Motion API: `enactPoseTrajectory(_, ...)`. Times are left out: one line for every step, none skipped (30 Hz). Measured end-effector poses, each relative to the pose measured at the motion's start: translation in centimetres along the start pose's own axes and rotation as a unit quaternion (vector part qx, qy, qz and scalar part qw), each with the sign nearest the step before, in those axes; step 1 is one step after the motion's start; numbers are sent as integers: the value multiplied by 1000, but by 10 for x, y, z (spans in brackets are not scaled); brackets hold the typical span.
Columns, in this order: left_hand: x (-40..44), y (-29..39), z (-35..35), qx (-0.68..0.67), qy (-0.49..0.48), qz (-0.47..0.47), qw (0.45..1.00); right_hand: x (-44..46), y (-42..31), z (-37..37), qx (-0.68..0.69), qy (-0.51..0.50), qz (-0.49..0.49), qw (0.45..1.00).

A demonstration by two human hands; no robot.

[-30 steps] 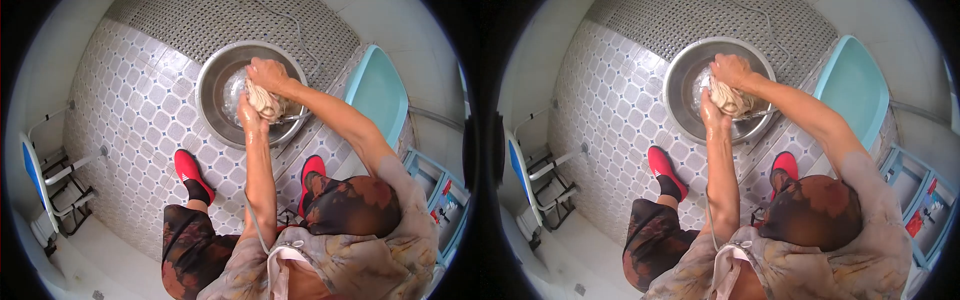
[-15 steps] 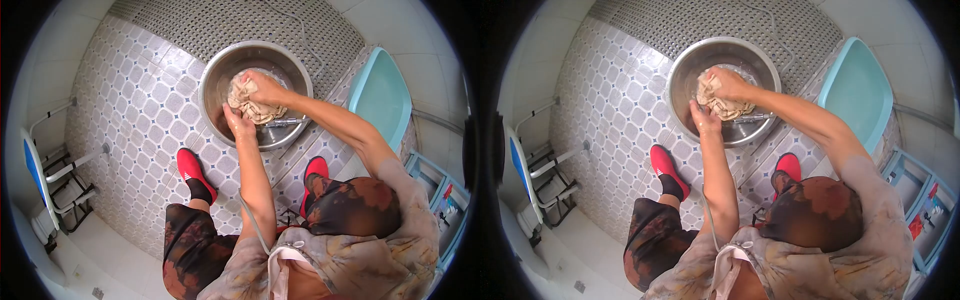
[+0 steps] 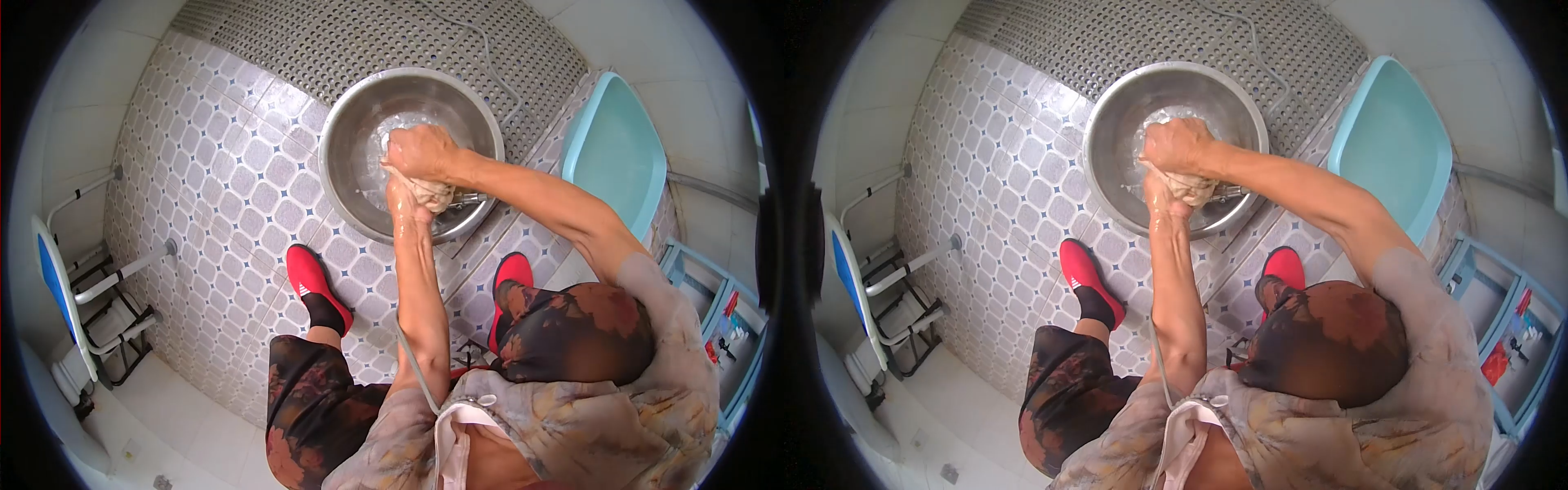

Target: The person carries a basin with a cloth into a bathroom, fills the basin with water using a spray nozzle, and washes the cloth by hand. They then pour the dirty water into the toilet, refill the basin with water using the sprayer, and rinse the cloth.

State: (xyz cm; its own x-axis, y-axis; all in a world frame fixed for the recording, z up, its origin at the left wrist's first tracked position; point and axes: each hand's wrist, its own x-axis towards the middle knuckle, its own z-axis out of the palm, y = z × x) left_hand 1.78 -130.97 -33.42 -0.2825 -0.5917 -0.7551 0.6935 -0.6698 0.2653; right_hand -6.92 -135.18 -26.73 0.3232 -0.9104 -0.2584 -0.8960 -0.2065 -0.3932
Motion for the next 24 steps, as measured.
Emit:
enactPoseTrajectory(-3,-3,8,-37,2,32,999,2,1,-2,24,12,72,997)
enactPoseTrajectory(-4,-6,7,-40,0,32,999,-4,1,-2,20,12,72,997)
enactPoseTrajectory(-7,-11,-1,-82,-103,85,988,-17,-9,-1,46,9,28,999)
enactPoseTrajectory(-10,-15,-11,-121,-204,138,962,-27,-19,1,74,6,-17,997)
enactPoseTrajectory(-9,-17,-20,-158,-302,189,921,-34,-26,6,76,5,-17,997)
enactPoseTrajectory(-2,-16,-32,-156,-300,188,922,-42,-33,14,72,38,-36,996)
enactPoseTrajectory(9,-9,-40,-155,-211,90,961,-44,-34,19,64,71,-58,994)
enactPoseTrajectory(17,-7,-47,-149,-117,-11,982,-35,-22,24,64,72,-59,994)
enactPoseTrajectory(12,-2,-36,-145,-117,-12,982,-16,0,27,10,52,-78,996)
enactPoseTrajectory(-1,5,-10,-83,-60,28,994,-1,16,27,-46,30,-98,994)
enactPoseTrajectory(-12,11,12,-22,-4,68,997,5,21,15,15,55,14,998)
enactPoseTrajectory(-20,18,25,-22,-5,66,998,9,24,-2,76,78,128,986)
enactPoseTrajectory(-27,27,35,33,-10,133,990,13,27,-10,76,78,129,986)
enactPoseTrajectory(-33,37,43,87,-16,200,976,17,31,-17,83,111,121,983)
enactPoseTrajectory(-39,47,50,123,-28,262,957,20,33,-25,90,145,112,979)
enactPoseTrajectory(-46,61,56,148,-39,303,941,23,31,-34,161,203,80,963)
enactPoseTrajectory(-57,69,62,133,-34,333,933,25,28,-44,232,262,50,936)
enactPoseTrajectory(-71,79,72,119,-33,364,923,23,24,-60,233,264,51,935)
enactPoseTrajectory(-80,87,72,121,-32,364,923,17,17,-76,292,309,7,905)
enactPoseTrajectory(-88,95,69,128,-65,372,917,11,12,-87,348,350,-37,869)
enactPoseTrajectory(-92,100,67,134,-99,379,910,5,11,-92,351,349,-38,868)
enactPoseTrajectory(-87,100,61,135,-98,381,910,-3,13,-97,328,325,-63,885)
enactPoseTrajectory(-76,96,49,200,-85,387,896,-8,16,-99,303,300,-90,900)
enactPoseTrajectory(-66,91,36,263,-72,390,879,-11,24,-94,303,299,-92,900)
